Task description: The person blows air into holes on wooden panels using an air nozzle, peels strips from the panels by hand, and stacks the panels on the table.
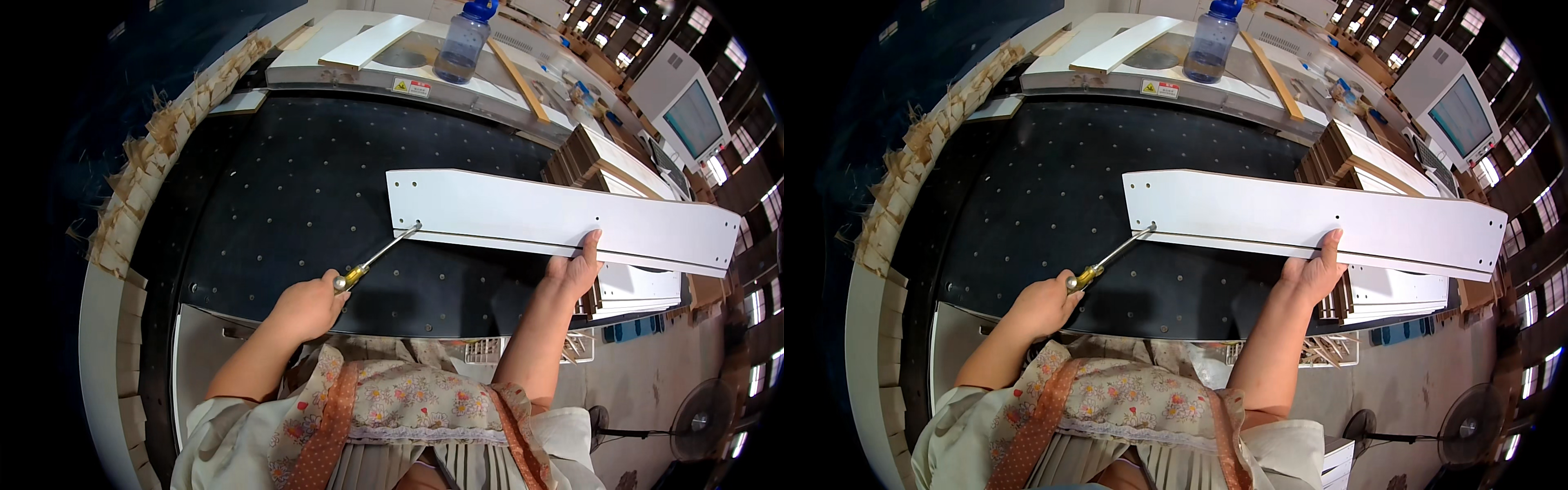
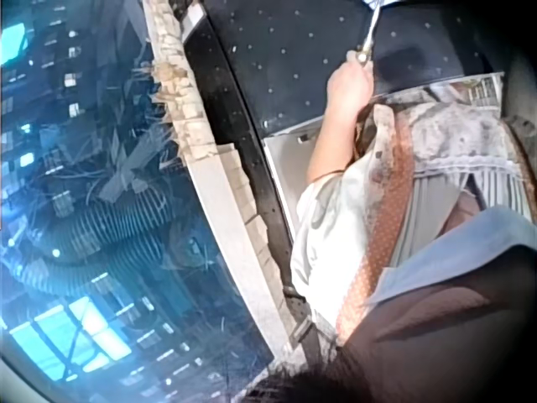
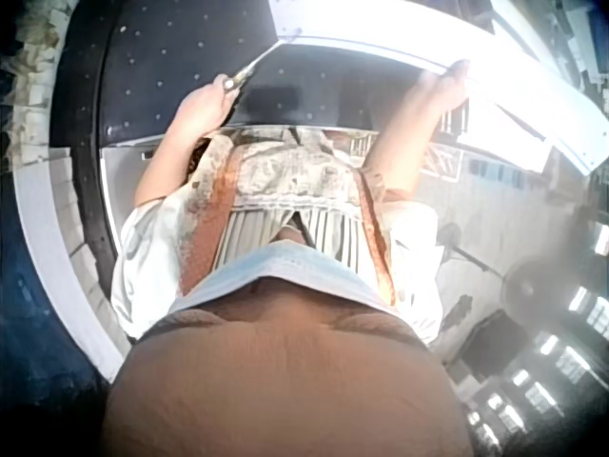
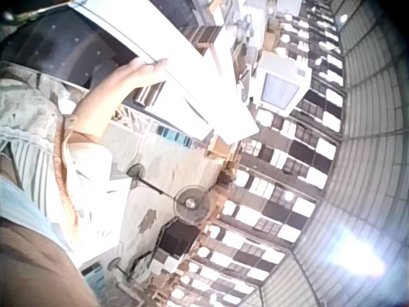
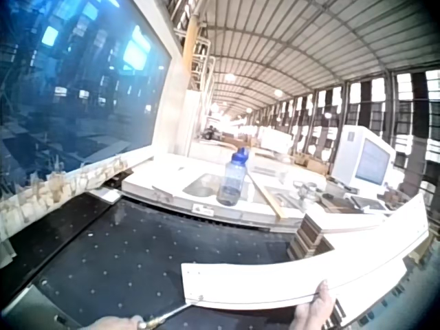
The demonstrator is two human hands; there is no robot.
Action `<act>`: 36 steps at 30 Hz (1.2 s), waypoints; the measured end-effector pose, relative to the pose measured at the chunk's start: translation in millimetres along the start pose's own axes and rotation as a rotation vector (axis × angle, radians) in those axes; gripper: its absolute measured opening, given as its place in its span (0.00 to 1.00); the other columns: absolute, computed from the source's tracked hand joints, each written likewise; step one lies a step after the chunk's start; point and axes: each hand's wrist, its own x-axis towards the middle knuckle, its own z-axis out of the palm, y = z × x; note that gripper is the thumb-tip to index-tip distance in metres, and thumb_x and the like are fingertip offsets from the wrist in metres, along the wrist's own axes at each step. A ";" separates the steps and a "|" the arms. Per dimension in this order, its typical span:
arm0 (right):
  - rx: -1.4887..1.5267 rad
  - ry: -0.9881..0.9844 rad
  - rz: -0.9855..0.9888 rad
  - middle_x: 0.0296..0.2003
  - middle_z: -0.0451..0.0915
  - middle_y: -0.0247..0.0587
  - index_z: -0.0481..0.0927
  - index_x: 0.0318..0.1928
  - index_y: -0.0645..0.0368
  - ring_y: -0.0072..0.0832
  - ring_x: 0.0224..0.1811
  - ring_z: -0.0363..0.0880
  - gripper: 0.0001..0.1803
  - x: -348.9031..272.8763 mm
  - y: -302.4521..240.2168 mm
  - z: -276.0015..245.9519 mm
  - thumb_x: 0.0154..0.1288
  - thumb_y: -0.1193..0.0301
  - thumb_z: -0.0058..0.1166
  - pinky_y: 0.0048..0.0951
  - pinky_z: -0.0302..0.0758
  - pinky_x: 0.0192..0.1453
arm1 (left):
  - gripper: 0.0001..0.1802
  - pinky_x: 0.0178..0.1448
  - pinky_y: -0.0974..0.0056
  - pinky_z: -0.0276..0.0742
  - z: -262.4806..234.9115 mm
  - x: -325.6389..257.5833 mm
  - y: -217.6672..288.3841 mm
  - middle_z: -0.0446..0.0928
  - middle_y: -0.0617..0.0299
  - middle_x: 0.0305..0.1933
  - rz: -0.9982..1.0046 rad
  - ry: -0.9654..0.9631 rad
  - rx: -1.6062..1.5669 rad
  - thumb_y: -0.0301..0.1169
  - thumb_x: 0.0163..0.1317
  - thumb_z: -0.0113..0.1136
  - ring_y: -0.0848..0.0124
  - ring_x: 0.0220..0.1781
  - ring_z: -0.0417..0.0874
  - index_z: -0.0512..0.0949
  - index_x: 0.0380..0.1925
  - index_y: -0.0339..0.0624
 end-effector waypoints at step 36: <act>0.047 -0.107 0.007 0.50 0.71 0.47 0.64 0.55 0.65 0.38 0.52 0.70 0.23 -2.5 -6.1 -13.1 0.60 0.76 0.52 0.43 0.66 0.61 | 0.14 0.33 0.51 0.72 -37.6 13.8 0.8 0.75 0.48 0.22 -0.027 0.076 -0.026 0.39 0.64 0.45 0.49 0.27 0.78 0.66 0.34 0.36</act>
